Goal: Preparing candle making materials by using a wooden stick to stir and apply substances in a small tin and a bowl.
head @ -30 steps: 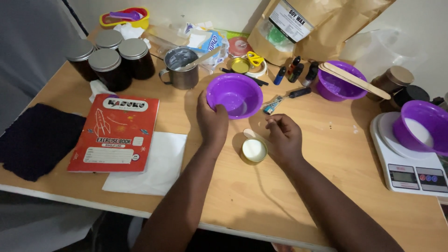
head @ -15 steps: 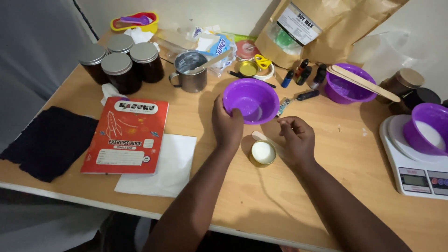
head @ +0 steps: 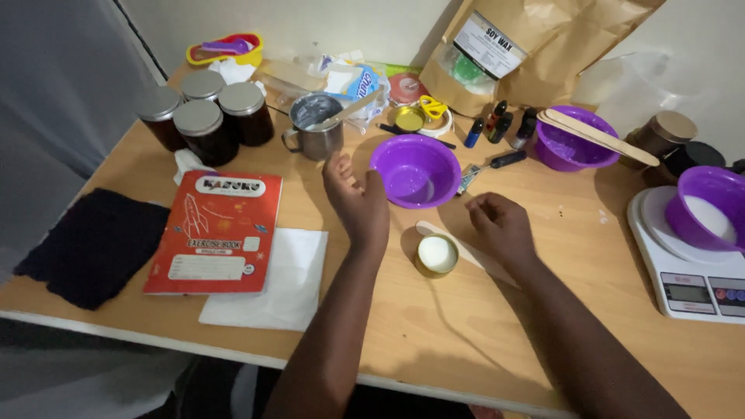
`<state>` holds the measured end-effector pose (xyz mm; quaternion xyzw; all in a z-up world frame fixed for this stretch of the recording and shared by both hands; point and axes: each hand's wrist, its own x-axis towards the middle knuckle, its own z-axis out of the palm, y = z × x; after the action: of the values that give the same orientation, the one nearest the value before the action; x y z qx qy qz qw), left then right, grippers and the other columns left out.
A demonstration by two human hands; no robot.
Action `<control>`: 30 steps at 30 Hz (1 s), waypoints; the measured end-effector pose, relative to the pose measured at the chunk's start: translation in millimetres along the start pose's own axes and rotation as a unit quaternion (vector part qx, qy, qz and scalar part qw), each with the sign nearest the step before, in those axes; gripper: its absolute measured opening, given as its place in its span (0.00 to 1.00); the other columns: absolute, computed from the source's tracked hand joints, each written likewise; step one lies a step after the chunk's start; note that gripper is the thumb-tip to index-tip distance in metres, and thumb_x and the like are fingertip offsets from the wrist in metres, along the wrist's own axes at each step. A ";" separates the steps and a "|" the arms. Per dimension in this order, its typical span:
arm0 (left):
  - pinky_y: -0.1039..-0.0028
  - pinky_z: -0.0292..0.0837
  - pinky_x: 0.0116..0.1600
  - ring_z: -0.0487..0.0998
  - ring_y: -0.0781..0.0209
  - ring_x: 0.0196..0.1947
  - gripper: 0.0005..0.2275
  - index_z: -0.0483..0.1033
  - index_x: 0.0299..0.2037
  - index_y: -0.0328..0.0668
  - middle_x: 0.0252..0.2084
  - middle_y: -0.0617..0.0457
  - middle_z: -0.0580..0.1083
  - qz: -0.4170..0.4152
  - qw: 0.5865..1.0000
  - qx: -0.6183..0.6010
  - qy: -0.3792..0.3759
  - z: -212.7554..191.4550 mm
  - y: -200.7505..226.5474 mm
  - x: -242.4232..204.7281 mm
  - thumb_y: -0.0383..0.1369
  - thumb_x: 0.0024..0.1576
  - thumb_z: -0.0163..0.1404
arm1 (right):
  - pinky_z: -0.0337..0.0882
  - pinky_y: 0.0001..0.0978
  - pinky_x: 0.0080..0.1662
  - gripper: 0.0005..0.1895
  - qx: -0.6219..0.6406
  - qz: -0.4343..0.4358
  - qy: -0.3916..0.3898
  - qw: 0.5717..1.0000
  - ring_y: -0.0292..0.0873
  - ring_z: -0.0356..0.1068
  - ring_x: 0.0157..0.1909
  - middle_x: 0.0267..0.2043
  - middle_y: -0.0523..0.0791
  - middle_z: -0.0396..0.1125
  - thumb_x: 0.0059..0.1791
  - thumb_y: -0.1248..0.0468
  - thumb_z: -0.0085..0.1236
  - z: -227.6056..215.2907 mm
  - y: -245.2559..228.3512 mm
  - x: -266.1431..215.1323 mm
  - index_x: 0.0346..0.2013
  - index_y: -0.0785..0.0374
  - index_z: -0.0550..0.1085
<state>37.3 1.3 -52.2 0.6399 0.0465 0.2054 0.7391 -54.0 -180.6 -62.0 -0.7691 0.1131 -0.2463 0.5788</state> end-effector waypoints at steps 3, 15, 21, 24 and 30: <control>0.66 0.67 0.49 0.70 0.50 0.45 0.17 0.62 0.46 0.38 0.43 0.44 0.65 0.034 0.999 0.006 0.036 -9.3 27.8 -5.3 0.25 0.45 0.47 | 0.66 0.48 0.36 0.14 -0.358 -0.013 -0.180 0.916 0.60 0.69 0.33 0.27 0.58 0.69 0.44 0.57 0.55 -26.3 -30.4 -0.2 0.32 0.67 0.74; 0.59 0.72 0.43 0.76 0.41 0.44 0.19 0.70 0.46 0.31 0.40 0.38 0.74 -0.050 0.981 0.133 -0.128 -11.7 -16.9 3.5 0.31 0.43 0.50 | 0.71 0.44 0.44 0.16 -0.480 0.125 -0.290 0.818 0.57 0.73 0.45 0.39 0.54 0.69 0.40 0.64 0.60 -65.5 -38.2 -34.0 0.40 0.65 0.72; 0.71 0.73 0.34 0.79 0.55 0.36 0.19 0.74 0.45 0.42 0.34 0.49 0.76 -0.076 0.979 0.122 -0.143 -14.7 -8.0 -3.5 0.28 0.39 0.50 | 0.74 0.39 0.40 0.18 -0.439 0.162 -0.275 0.840 0.47 0.75 0.40 0.35 0.49 0.72 0.36 0.60 0.64 -121.1 29.9 -19.0 0.40 0.58 0.77; 0.72 0.63 0.27 0.67 0.64 0.26 0.07 0.70 0.28 0.44 0.27 0.55 0.68 -0.163 0.963 0.094 -0.191 -33.0 31.9 -26.3 0.27 0.40 0.43 | 0.69 0.35 0.35 0.12 -0.135 0.247 -0.219 0.934 0.48 0.70 0.33 0.33 0.53 0.70 0.41 0.83 0.53 -137.8 20.6 -22.7 0.36 0.74 0.77; 0.70 0.60 0.34 0.63 0.62 0.26 0.18 0.60 0.23 0.47 0.25 0.57 0.61 -0.020 0.968 0.175 -0.179 -45.1 14.6 -70.1 0.41 0.40 0.61 | 0.60 0.36 0.31 0.14 -0.307 0.205 -0.092 0.925 0.47 0.61 0.24 0.23 0.53 0.67 0.49 0.60 0.51 -134.2 -77.0 -44.2 0.44 0.63 0.79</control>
<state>-45.1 19.1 -59.6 0.7843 -0.0387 0.0616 0.6160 -168.7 -248.9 27.9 -0.8885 0.2849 -0.0036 0.3596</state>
